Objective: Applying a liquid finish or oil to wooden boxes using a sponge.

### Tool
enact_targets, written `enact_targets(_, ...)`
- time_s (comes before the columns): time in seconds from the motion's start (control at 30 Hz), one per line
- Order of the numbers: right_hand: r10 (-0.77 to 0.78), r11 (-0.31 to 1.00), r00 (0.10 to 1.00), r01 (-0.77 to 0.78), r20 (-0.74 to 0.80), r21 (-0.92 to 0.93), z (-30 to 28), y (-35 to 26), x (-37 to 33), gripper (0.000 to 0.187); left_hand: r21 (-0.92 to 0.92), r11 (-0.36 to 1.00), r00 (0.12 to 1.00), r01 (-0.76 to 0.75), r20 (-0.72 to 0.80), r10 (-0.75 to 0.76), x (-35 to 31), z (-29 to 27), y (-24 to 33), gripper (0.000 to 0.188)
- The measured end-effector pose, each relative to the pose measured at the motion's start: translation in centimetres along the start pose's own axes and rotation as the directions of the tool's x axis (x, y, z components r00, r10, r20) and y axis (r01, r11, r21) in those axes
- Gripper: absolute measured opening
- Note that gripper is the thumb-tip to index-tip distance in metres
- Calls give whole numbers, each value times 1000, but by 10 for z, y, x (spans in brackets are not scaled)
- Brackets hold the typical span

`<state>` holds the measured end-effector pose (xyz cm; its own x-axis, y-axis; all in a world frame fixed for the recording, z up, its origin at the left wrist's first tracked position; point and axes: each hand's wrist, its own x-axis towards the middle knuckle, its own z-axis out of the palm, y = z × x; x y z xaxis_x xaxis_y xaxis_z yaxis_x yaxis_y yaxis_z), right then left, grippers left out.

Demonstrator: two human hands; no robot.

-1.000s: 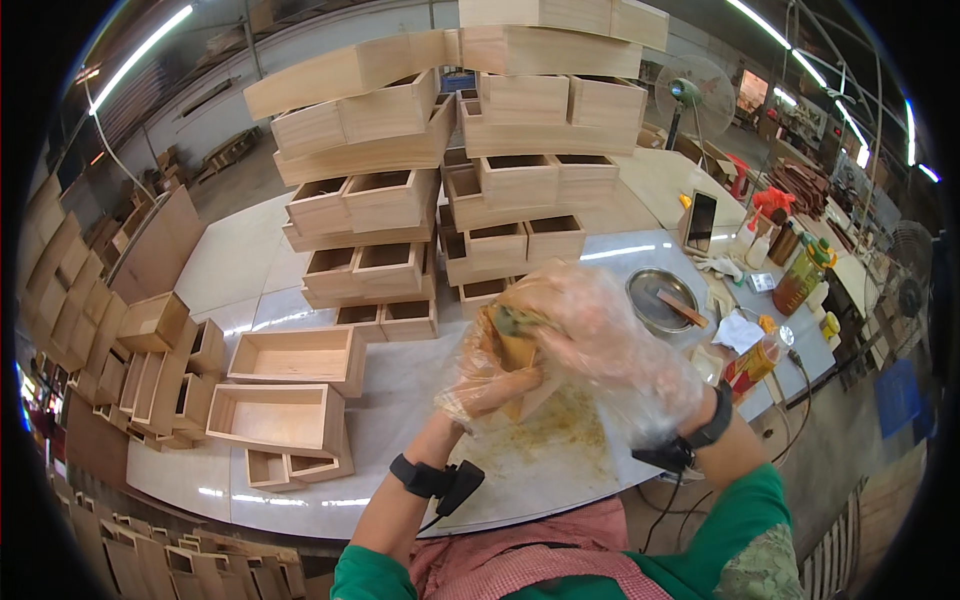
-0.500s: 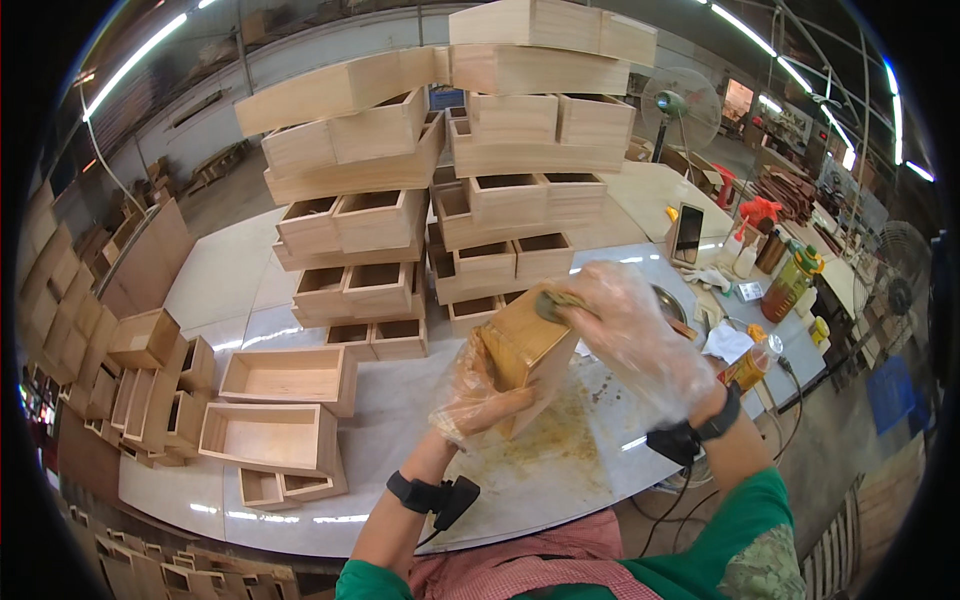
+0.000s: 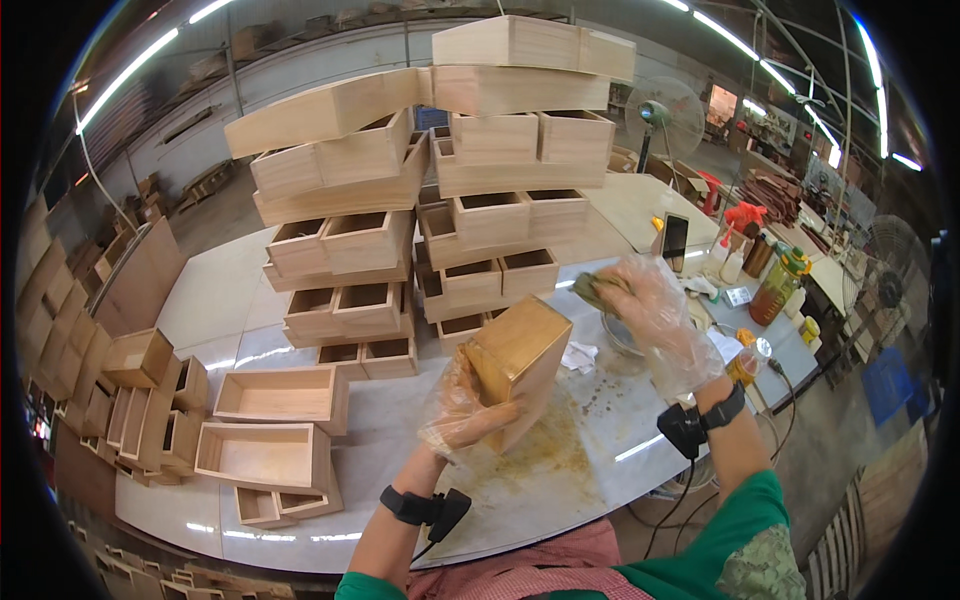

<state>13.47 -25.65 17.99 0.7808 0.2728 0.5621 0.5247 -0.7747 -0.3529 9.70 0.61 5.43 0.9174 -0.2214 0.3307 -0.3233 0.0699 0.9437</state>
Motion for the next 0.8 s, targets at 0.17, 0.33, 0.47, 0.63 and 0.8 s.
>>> enact_targets(0.17, -141, 989, 983, 135, 120, 56, 45, -27, 32, 24, -61, 998, 1000, 29, 4, -29, -2, 0, 0, 90)
enact_targets(0.33, -278, 959, 946, 284, 167, -12, 19, -37, 11, 21, -38, 999, 1000, -17, 4, 17, -1, 3, 14, 91)
enact_targets(0.47, -145, 988, 969, 132, 198, 76, 0, -32, -17, 21, 115, 993, 1000, 10, -3, -10, -3, -7, 2, 90)
enact_targets(0.63, -99, 991, 987, 86, 128, 106, 5, -31, 20, 17, -88, 996, 999, 5, 52, -1, -3, -2, 6, 88)
enact_targets(0.8, -188, 976, 961, 159, 203, 149, 39, -50, 25, 19, 1, 1000, 1000, 22, 21, -22, -2, -2, 9, 90)
